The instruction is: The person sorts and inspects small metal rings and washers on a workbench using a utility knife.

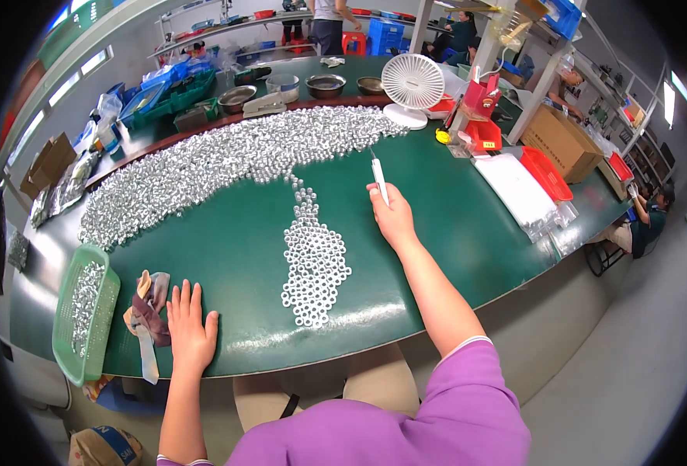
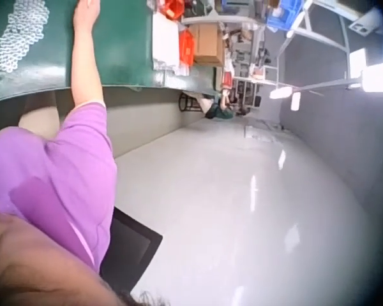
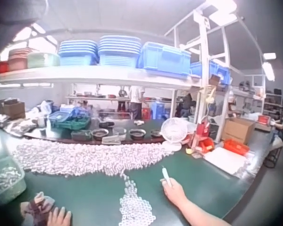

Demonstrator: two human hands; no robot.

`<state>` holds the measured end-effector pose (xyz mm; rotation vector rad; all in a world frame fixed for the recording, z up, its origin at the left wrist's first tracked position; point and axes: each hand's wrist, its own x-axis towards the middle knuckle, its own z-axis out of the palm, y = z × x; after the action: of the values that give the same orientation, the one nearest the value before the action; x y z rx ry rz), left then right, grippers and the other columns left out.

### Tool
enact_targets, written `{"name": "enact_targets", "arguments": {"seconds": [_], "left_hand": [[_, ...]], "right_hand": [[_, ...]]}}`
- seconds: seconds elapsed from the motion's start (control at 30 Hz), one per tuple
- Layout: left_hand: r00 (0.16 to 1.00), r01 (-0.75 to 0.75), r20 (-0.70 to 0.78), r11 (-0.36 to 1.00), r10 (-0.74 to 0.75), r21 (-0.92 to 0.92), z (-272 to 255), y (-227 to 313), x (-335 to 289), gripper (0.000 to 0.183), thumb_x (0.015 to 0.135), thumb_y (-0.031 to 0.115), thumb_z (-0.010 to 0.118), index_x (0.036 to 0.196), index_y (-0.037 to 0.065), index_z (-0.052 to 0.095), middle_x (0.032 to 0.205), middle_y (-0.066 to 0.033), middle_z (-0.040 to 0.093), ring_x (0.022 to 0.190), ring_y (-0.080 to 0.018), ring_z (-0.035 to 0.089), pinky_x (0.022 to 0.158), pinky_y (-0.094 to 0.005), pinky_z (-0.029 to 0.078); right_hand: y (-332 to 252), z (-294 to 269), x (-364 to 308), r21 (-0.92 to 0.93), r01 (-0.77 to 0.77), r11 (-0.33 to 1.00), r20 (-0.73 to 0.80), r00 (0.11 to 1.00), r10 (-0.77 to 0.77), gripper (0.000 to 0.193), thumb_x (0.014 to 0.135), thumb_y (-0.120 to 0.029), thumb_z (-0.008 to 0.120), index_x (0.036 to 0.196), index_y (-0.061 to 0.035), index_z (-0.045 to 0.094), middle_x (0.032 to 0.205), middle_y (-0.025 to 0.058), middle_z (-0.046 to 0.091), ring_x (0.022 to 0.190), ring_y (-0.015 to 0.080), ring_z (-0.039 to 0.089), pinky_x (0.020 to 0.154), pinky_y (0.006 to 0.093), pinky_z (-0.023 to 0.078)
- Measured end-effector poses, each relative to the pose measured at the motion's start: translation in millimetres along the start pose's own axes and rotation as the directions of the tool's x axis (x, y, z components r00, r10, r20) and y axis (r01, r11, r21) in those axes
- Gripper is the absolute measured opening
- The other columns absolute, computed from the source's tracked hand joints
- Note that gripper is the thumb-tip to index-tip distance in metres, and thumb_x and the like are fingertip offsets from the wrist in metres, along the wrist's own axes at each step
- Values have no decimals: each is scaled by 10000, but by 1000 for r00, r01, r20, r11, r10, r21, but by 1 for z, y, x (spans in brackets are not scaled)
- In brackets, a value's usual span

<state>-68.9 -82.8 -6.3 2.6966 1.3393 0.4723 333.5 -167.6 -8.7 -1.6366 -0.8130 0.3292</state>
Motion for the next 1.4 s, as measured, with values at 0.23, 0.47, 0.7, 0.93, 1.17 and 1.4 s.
{"name": "enact_targets", "arguments": {"seconds": [0.23,0.47,0.7,0.93,1.17,1.4], "left_hand": [[999,-14,34,1000,14,9,1,1,11,561,864,279,511,1346,34,361,1445,-161,273,1353,-349,197,1105,-492,140],[998,-65,2,961,68,-270,16,-12,39,454,872,157,483,1293,9,396,1347,-191,391,1303,-349,298,1077,-443,233],[990,-139,-37,864,138,-484,61,21,186,481,840,65,460,1309,0,374,1249,-164,526,1167,-311,462,1017,-372,335],[994,-95,-104,808,42,-582,105,60,266,435,826,72,440,1255,1,432,1135,-128,611,1060,-330,545,929,-394,413],[955,-160,20,569,296,-806,103,38,233,411,888,88,413,1291,10,406,1173,-92,582,1091,-260,492,980,-356,354],[907,-113,164,601,387,-791,40,35,138,480,895,48,400,1363,11,298,1334,-123,442,1216,-263,405,1044,-371,284]], "right_hand": [[-5,1,4,90,-46,995,181,983,29,312,965,-292,426,1128,-46,529,830,28,618,702,81,550,635,228,467],[-2,17,27,41,-87,995,213,974,77,312,962,-285,418,1110,-32,526,925,57,638,807,108,569,710,263,475],[10,75,80,-282,154,947,219,971,-93,341,916,-340,447,1073,-55,548,944,168,628,921,340,588,800,418,452],[11,131,100,-427,241,872,241,959,-147,315,901,-345,461,1078,-108,568,923,154,638,935,359,573,810,476,422],[-10,127,76,-38,274,961,628,755,-190,288,942,-218,443,1139,-26,526,1027,93,641,973,209,593,848,331,444],[-37,111,49,145,56,988,885,439,-154,312,951,-235,432,1172,-26,500,1045,55,643,1031,147,558,904,305,411]]}}
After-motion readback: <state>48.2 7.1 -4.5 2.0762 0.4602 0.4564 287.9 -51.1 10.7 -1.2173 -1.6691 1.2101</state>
